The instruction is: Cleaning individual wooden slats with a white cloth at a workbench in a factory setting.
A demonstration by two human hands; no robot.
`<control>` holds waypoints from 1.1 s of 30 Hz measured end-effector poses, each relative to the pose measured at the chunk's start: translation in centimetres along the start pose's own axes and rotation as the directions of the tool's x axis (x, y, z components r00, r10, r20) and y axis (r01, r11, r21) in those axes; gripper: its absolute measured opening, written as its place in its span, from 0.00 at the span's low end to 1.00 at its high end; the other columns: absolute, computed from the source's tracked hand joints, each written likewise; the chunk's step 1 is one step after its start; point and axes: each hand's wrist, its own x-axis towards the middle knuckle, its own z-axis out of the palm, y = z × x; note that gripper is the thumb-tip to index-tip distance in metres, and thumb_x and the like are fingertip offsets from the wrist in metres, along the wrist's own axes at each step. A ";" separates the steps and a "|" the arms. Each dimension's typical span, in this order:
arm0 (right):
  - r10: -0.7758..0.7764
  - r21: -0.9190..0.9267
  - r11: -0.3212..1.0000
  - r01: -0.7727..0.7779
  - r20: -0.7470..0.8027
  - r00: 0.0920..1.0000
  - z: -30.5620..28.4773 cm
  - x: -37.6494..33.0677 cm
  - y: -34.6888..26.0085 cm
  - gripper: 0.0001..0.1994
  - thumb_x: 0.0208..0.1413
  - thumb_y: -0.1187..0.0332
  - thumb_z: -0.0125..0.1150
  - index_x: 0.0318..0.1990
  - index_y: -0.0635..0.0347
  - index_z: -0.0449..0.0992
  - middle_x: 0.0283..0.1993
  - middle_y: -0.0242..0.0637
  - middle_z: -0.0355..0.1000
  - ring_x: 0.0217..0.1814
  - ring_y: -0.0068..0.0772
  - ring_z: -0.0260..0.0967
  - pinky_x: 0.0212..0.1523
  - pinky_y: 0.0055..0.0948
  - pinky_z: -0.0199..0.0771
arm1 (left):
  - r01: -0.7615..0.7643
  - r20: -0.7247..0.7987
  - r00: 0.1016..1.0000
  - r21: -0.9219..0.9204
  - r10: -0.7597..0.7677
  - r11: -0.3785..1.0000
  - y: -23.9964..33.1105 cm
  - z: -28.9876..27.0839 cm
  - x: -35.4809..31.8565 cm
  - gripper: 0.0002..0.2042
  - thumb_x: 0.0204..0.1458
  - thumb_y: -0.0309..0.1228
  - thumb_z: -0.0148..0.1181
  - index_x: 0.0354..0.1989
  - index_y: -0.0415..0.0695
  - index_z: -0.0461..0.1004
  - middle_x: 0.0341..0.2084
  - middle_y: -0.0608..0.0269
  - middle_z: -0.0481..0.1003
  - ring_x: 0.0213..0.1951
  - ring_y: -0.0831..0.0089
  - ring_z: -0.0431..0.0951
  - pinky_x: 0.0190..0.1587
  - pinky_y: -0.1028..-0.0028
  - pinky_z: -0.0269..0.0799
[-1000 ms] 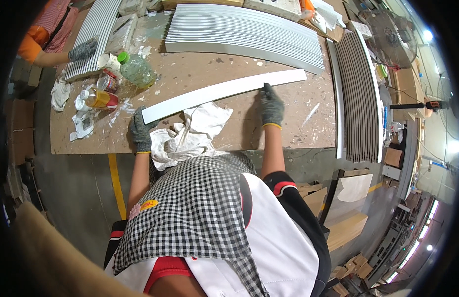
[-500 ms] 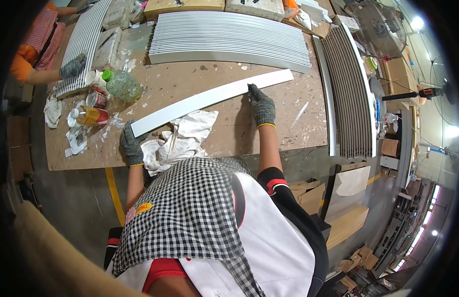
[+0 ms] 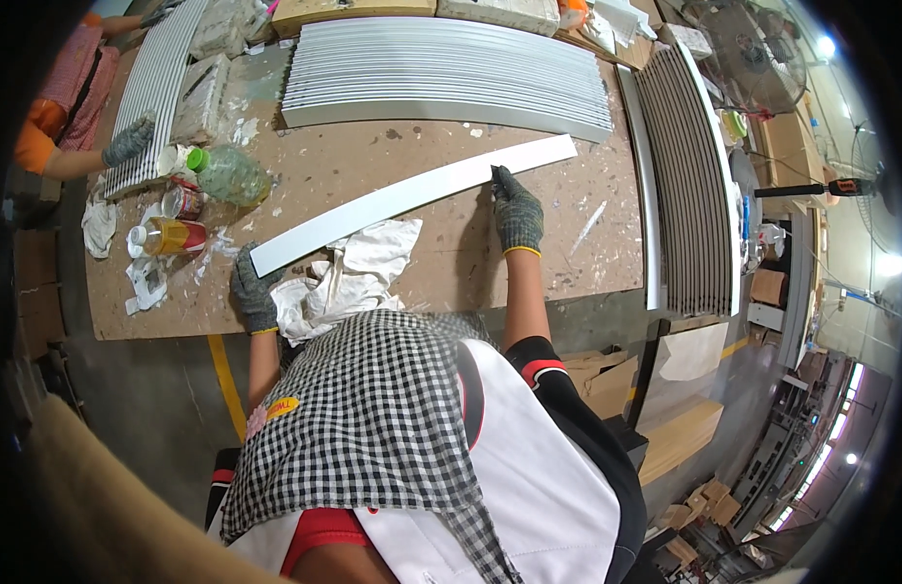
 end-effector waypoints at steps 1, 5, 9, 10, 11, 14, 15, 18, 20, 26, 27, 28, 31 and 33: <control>-0.051 -0.015 0.999 0.051 -0.041 0.998 0.0 -0.1 0.1 0.16 0.61 0.59 0.57 0.56 0.40 0.75 0.51 0.39 0.76 0.48 0.37 0.77 0.49 0.31 0.73 | 0.105 -0.019 0.994 -0.110 -0.107 0.988 0.4 0.2 0.0 0.18 0.53 0.29 0.55 0.54 0.39 0.71 0.48 0.56 0.73 0.46 0.66 0.76 0.40 0.69 0.80; -0.004 0.033 0.999 0.005 -0.007 1.000 0.0 -0.2 0.2 0.16 0.61 0.59 0.56 0.56 0.40 0.75 0.52 0.39 0.76 0.50 0.37 0.76 0.50 0.32 0.72 | 0.252 -0.023 0.964 -0.237 -0.265 0.938 1.6 0.7 0.1 0.21 0.61 0.43 0.47 0.53 0.40 0.72 0.48 0.56 0.71 0.45 0.62 0.77 0.35 0.66 0.82; 0.012 0.045 0.999 -0.013 0.026 1.000 -0.3 -0.2 -0.6 0.16 0.62 0.60 0.56 0.56 0.41 0.75 0.53 0.40 0.75 0.54 0.36 0.74 0.53 0.31 0.71 | 0.214 -0.028 0.974 -0.202 -0.224 0.956 1.2 0.4 0.0 0.21 0.61 0.42 0.48 0.53 0.40 0.72 0.48 0.56 0.72 0.46 0.63 0.76 0.35 0.67 0.82; 0.087 0.054 0.994 -0.090 0.069 0.994 -0.5 -0.1 -0.8 0.16 0.61 0.61 0.57 0.56 0.42 0.75 0.53 0.40 0.75 0.55 0.36 0.74 0.54 0.30 0.71 | 0.244 -0.024 0.966 -0.236 -0.256 0.941 1.3 0.4 0.1 0.20 0.61 0.41 0.48 0.53 0.39 0.72 0.47 0.56 0.72 0.46 0.64 0.76 0.35 0.67 0.81; 0.088 0.055 0.994 -0.092 0.070 0.994 -0.2 -0.3 -0.6 0.16 0.61 0.61 0.57 0.56 0.42 0.75 0.53 0.40 0.75 0.55 0.36 0.74 0.54 0.30 0.71 | 0.273 -0.018 0.958 -0.269 -0.288 0.924 1.3 0.3 0.1 0.20 0.60 0.40 0.49 0.53 0.39 0.72 0.47 0.56 0.72 0.46 0.65 0.76 0.35 0.68 0.81; -0.103 0.172 0.981 0.092 0.054 0.993 0.6 -0.7 -0.1 0.16 0.61 0.64 0.57 0.56 0.43 0.75 0.54 0.39 0.75 0.56 0.35 0.73 0.55 0.30 0.71 | 0.244 -0.027 0.966 -0.249 -0.259 0.937 0.8 0.2 0.3 0.19 0.60 0.38 0.50 0.53 0.38 0.72 0.46 0.56 0.73 0.46 0.66 0.76 0.36 0.69 0.80; -0.095 0.160 0.983 0.086 0.051 0.994 0.8 -0.8 -0.1 0.16 0.61 0.65 0.57 0.56 0.44 0.75 0.54 0.39 0.75 0.57 0.35 0.73 0.55 0.30 0.70 | 0.246 -0.029 0.965 -0.247 -0.261 0.937 0.4 0.1 0.2 0.19 0.60 0.38 0.50 0.53 0.38 0.72 0.46 0.56 0.73 0.46 0.66 0.76 0.36 0.69 0.80; -0.080 0.144 0.987 0.072 0.056 0.995 0.9 -0.9 -0.5 0.16 0.61 0.66 0.57 0.56 0.45 0.75 0.54 0.39 0.75 0.57 0.35 0.73 0.55 0.29 0.70 | -0.057 -0.011 0.998 0.121 0.058 0.991 0.0 -0.1 -0.1 0.17 0.59 0.35 0.52 0.52 0.37 0.73 0.46 0.56 0.74 0.45 0.67 0.76 0.38 0.69 0.80; -0.071 0.139 0.988 0.062 0.060 0.996 0.7 -1.1 -0.8 0.16 0.61 0.67 0.57 0.56 0.45 0.75 0.54 0.39 0.75 0.57 0.35 0.72 0.55 0.30 0.70 | 0.100 -0.034 0.994 -0.070 -0.103 0.992 0.9 0.1 -0.1 0.16 0.58 0.32 0.53 0.52 0.37 0.73 0.46 0.57 0.74 0.45 0.68 0.76 0.39 0.69 0.79; -0.061 0.167 0.984 0.057 0.018 0.998 1.8 -1.4 -0.6 0.17 0.60 0.69 0.57 0.56 0.44 0.75 0.54 0.37 0.75 0.57 0.35 0.73 0.55 0.31 0.71 | 0.137 -0.015 0.990 -0.093 -0.139 0.986 -0.1 -0.1 0.2 0.17 0.59 0.35 0.51 0.52 0.37 0.73 0.47 0.56 0.74 0.45 0.66 0.76 0.37 0.68 0.80; -0.108 0.122 0.987 0.101 0.055 0.993 2.2 -1.7 -1.1 0.17 0.59 0.69 0.56 0.56 0.44 0.75 0.54 0.37 0.75 0.57 0.35 0.73 0.55 0.31 0.71 | 0.137 -0.016 0.990 -0.092 -0.139 0.986 0.3 0.1 0.2 0.17 0.59 0.35 0.51 0.52 0.37 0.73 0.47 0.56 0.74 0.45 0.66 0.76 0.37 0.68 0.80; -0.154 0.078 0.986 0.147 0.094 0.984 2.3 -1.9 -1.4 0.18 0.59 0.70 0.56 0.56 0.43 0.75 0.54 0.38 0.74 0.56 0.35 0.73 0.54 0.31 0.71 | 0.213 -0.020 0.975 -0.186 -0.220 0.959 0.8 0.2 0.2 0.18 0.60 0.37 0.50 0.52 0.37 0.73 0.47 0.56 0.74 0.46 0.66 0.76 0.36 0.67 0.81; -0.134 0.026 0.991 0.133 0.048 0.990 1.8 -1.8 -1.9 0.18 0.59 0.71 0.55 0.56 0.41 0.75 0.54 0.39 0.74 0.55 0.37 0.74 0.53 0.32 0.72 | 0.177 -0.014 0.983 -0.156 -0.181 0.972 0.5 -0.1 0.1 0.19 0.52 0.26 0.57 0.53 0.39 0.72 0.47 0.57 0.73 0.46 0.66 0.76 0.38 0.69 0.80; -0.104 0.062 0.993 0.102 0.032 0.994 2.0 -1.6 -1.7 0.18 0.60 0.70 0.54 0.56 0.41 0.75 0.52 0.40 0.75 0.53 0.41 0.74 0.50 0.33 0.73 | 0.061 0.009 0.998 -0.031 -0.060 0.998 0.3 -0.3 0.0 0.26 0.43 0.14 0.64 0.55 0.40 0.70 0.48 0.58 0.73 0.46 0.67 0.76 0.41 0.71 0.79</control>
